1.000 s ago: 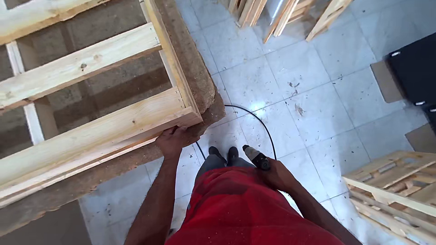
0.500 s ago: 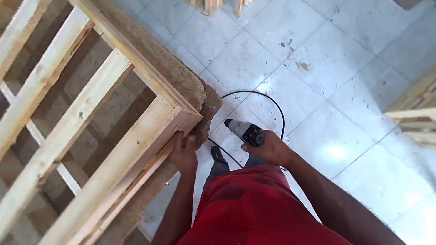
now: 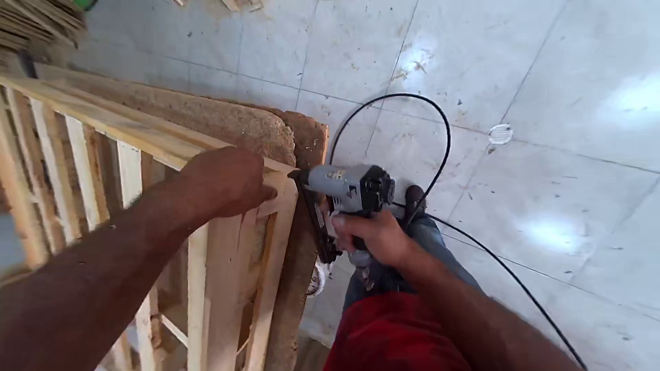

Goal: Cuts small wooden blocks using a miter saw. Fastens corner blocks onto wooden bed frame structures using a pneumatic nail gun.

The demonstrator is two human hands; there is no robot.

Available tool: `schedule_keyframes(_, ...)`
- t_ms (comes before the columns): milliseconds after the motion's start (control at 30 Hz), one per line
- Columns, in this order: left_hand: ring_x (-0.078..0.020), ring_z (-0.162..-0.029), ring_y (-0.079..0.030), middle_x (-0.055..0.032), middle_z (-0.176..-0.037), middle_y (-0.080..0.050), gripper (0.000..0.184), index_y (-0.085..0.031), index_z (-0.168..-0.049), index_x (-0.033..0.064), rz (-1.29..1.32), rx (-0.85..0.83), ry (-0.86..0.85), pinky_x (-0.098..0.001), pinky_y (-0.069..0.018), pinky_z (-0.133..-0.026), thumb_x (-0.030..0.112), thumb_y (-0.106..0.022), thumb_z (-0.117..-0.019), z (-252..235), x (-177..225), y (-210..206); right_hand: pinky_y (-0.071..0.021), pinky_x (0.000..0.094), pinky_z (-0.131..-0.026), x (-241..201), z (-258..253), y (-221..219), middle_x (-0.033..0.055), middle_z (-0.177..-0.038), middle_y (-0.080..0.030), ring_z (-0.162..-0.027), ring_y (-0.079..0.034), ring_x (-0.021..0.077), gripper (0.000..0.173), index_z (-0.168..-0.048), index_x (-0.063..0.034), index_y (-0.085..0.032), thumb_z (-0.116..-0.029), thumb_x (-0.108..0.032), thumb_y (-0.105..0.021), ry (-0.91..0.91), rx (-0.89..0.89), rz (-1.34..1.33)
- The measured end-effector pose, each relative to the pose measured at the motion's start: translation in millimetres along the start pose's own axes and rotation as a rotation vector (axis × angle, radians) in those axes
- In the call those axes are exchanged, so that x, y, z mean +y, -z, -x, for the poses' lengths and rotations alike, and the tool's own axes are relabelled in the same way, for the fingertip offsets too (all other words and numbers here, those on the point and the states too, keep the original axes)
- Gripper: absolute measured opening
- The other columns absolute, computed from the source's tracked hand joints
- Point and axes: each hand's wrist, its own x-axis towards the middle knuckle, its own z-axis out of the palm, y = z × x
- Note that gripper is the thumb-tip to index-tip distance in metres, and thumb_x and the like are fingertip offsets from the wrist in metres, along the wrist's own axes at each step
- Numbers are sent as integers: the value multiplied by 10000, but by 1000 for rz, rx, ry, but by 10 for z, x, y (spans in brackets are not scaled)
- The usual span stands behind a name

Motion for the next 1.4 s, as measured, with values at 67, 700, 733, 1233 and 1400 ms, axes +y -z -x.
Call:
schedule_keyframes(67, -336, -935, -684, -120, -986, -689, 499, -705, -1049, 121, -101, -164, 34, -614, -555, -762, 599, -590, -967, -110, 76, 132, -527, 311, -514, 299, -35, 40, 23, -632, -544, -503, -539, 124, 245, -1142, -61, -676, -945, -200, -639, -56, 11, -177)
schedule_keyframes(700, -197, -683, -639, -37, -713, -662, 456, -720, -798, 164, -28, -347, 66, -478, -525, -643, 536, -566, -1012, -461, 103, 167, -513, 262, -498, 1137, -238, -243, 3, -583, -500, -474, -526, 96, 273, -1152, -66, -660, -916, -193, -611, 11, 19, -493)
schedule_keyframes(733, -191, -677, -647, -38, -713, -671, 446, -725, -806, 165, 4, -339, 72, -470, -536, -637, 533, -576, -1009, -464, 86, 163, -517, 272, -512, 1156, -243, -239, 17, -597, -509, -490, -532, 106, 273, -1157, -60, -663, -926, -202, -625, 21, 12, -492)
schedule_keyframes(1233, -234, -672, -715, -122, -768, -736, 401, -734, -852, 64, 306, -363, 178, -439, -602, -623, 399, -606, -1030, -422, 107, 175, -512, 285, -490, 1280, -284, -296, 23, -586, -503, -475, -524, 117, 276, -1153, -37, -669, -929, -189, -619, 115, 32, -502)
schedule_keyframes(1400, -213, -718, -665, -118, -832, -689, 485, -677, -920, 51, 519, -303, 235, -412, -560, -637, 391, -383, -1101, -433, 47, 147, -504, 284, -494, 1336, -303, -289, 28, -600, -508, -480, -516, 116, 280, -1160, -57, -671, -932, -212, -620, 123, 25, -489)
